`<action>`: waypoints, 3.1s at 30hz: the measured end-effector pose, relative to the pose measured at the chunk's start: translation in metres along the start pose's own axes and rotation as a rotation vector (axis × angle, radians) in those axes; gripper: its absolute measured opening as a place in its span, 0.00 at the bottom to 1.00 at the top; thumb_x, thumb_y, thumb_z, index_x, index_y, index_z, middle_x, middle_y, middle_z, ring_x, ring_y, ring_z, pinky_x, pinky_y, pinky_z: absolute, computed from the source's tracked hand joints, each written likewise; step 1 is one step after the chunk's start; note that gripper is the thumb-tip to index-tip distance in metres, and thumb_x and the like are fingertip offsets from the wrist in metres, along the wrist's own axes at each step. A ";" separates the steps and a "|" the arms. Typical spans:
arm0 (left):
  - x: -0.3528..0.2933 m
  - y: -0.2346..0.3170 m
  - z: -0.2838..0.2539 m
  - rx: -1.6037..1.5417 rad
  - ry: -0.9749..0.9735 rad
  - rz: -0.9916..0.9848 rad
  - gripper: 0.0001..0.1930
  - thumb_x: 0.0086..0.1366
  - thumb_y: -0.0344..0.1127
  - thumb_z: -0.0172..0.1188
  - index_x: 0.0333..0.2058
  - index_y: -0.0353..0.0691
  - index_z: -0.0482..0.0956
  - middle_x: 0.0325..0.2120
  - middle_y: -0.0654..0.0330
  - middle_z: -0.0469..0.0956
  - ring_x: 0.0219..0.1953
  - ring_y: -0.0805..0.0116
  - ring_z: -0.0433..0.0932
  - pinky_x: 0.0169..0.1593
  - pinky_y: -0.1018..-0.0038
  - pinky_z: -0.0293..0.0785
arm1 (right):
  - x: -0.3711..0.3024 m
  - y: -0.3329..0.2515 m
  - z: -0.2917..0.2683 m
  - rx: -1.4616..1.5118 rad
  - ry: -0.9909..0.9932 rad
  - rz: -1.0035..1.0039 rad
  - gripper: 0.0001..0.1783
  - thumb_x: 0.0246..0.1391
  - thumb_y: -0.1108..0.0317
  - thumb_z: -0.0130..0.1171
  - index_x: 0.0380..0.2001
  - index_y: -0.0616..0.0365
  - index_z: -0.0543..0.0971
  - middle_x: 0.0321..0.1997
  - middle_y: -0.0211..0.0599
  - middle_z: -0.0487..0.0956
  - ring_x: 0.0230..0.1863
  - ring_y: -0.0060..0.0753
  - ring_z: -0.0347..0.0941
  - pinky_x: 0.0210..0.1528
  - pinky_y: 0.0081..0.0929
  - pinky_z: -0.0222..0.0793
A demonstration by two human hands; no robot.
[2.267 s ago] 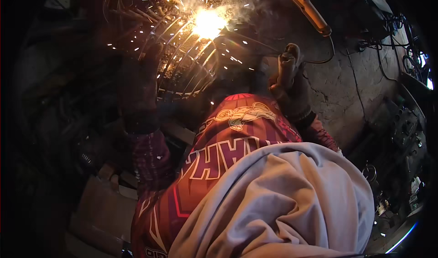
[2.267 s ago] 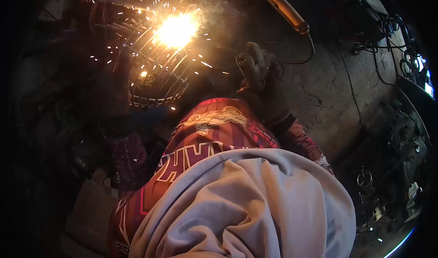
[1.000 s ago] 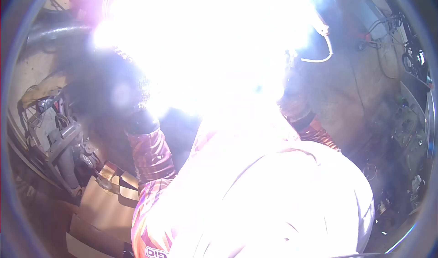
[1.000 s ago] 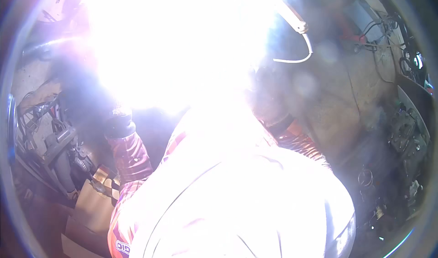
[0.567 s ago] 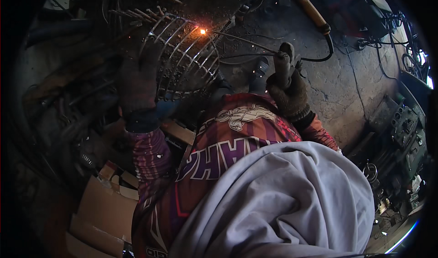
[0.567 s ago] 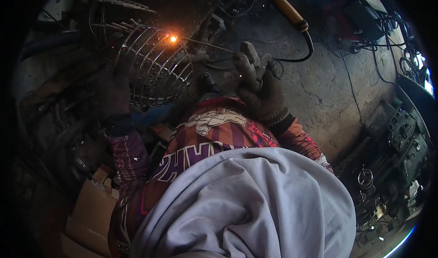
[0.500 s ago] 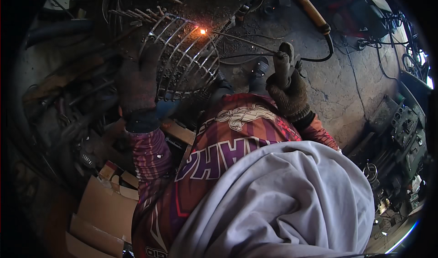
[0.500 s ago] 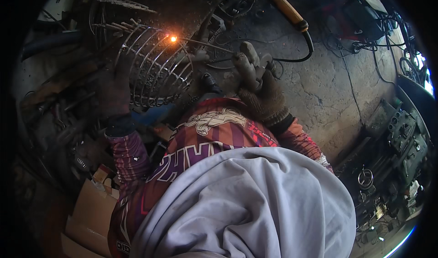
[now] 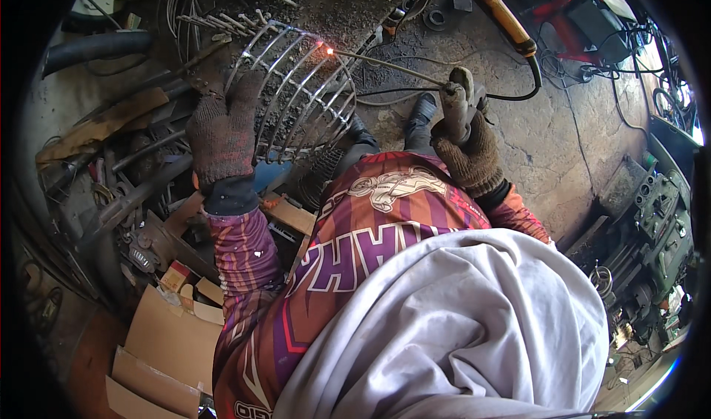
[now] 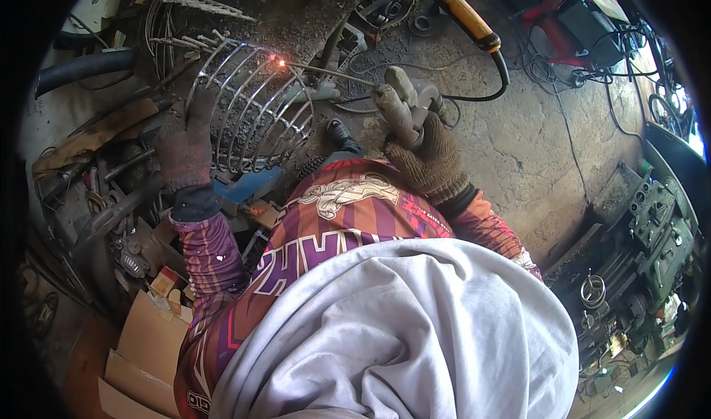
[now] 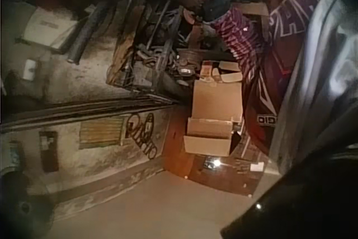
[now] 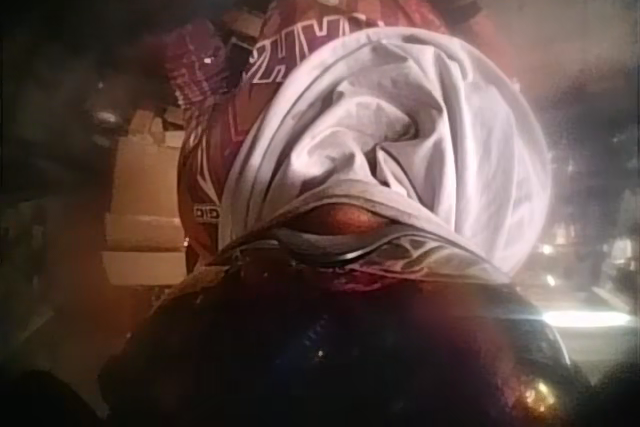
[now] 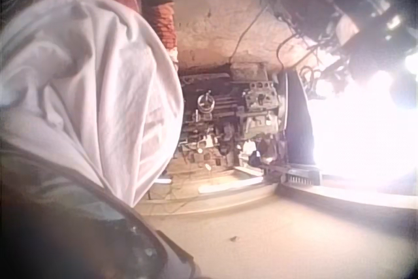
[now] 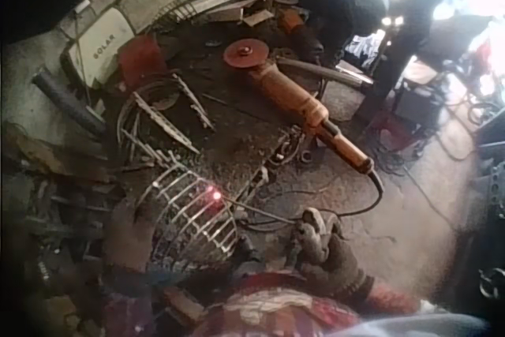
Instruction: The person uses a welding tool to fuse together metal rods forming a curved cage-like structure, holding the frame in place by hand while applying sparks to the joints.
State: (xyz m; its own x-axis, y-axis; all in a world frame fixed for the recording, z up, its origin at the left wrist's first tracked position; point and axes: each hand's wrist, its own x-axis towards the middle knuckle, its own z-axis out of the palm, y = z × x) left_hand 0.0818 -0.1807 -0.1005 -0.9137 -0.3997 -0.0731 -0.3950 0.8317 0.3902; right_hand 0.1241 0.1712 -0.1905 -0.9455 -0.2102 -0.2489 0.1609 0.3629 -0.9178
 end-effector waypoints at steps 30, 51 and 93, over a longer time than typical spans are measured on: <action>0.000 -0.001 0.005 -0.226 0.013 0.162 0.26 0.68 0.53 0.62 0.58 0.43 0.77 0.48 0.50 0.83 0.50 0.52 0.82 0.51 0.66 0.75 | -0.001 0.013 0.006 0.097 0.071 -0.059 0.36 0.49 0.55 0.70 0.58 0.61 0.73 0.50 0.49 0.78 0.53 0.50 0.76 0.50 0.39 0.72; -0.003 0.001 -0.002 -0.069 -0.040 -0.097 0.41 0.62 0.73 0.55 0.53 0.36 0.80 0.46 0.42 0.81 0.51 0.42 0.79 0.53 0.59 0.72 | -0.005 0.014 0.007 -0.011 0.011 -0.004 0.20 0.55 0.66 0.67 0.48 0.60 0.74 0.37 0.33 0.82 0.38 0.28 0.79 0.44 0.30 0.74; 0.003 -0.002 -0.005 0.194 0.010 -0.038 0.32 0.67 0.69 0.49 0.49 0.47 0.83 0.41 0.45 0.82 0.47 0.39 0.79 0.49 0.54 0.73 | -0.003 0.001 0.011 -0.124 0.075 -0.064 0.20 0.48 0.62 0.72 0.42 0.60 0.79 0.37 0.39 0.84 0.40 0.42 0.81 0.50 0.38 0.73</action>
State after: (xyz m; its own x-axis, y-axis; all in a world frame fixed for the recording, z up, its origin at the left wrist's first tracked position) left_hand 0.0802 -0.1856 -0.0974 -0.8972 -0.4352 -0.0750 -0.4411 0.8743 0.2027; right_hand 0.1302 0.1627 -0.1940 -0.9718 -0.1704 -0.1629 0.0675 0.4608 -0.8849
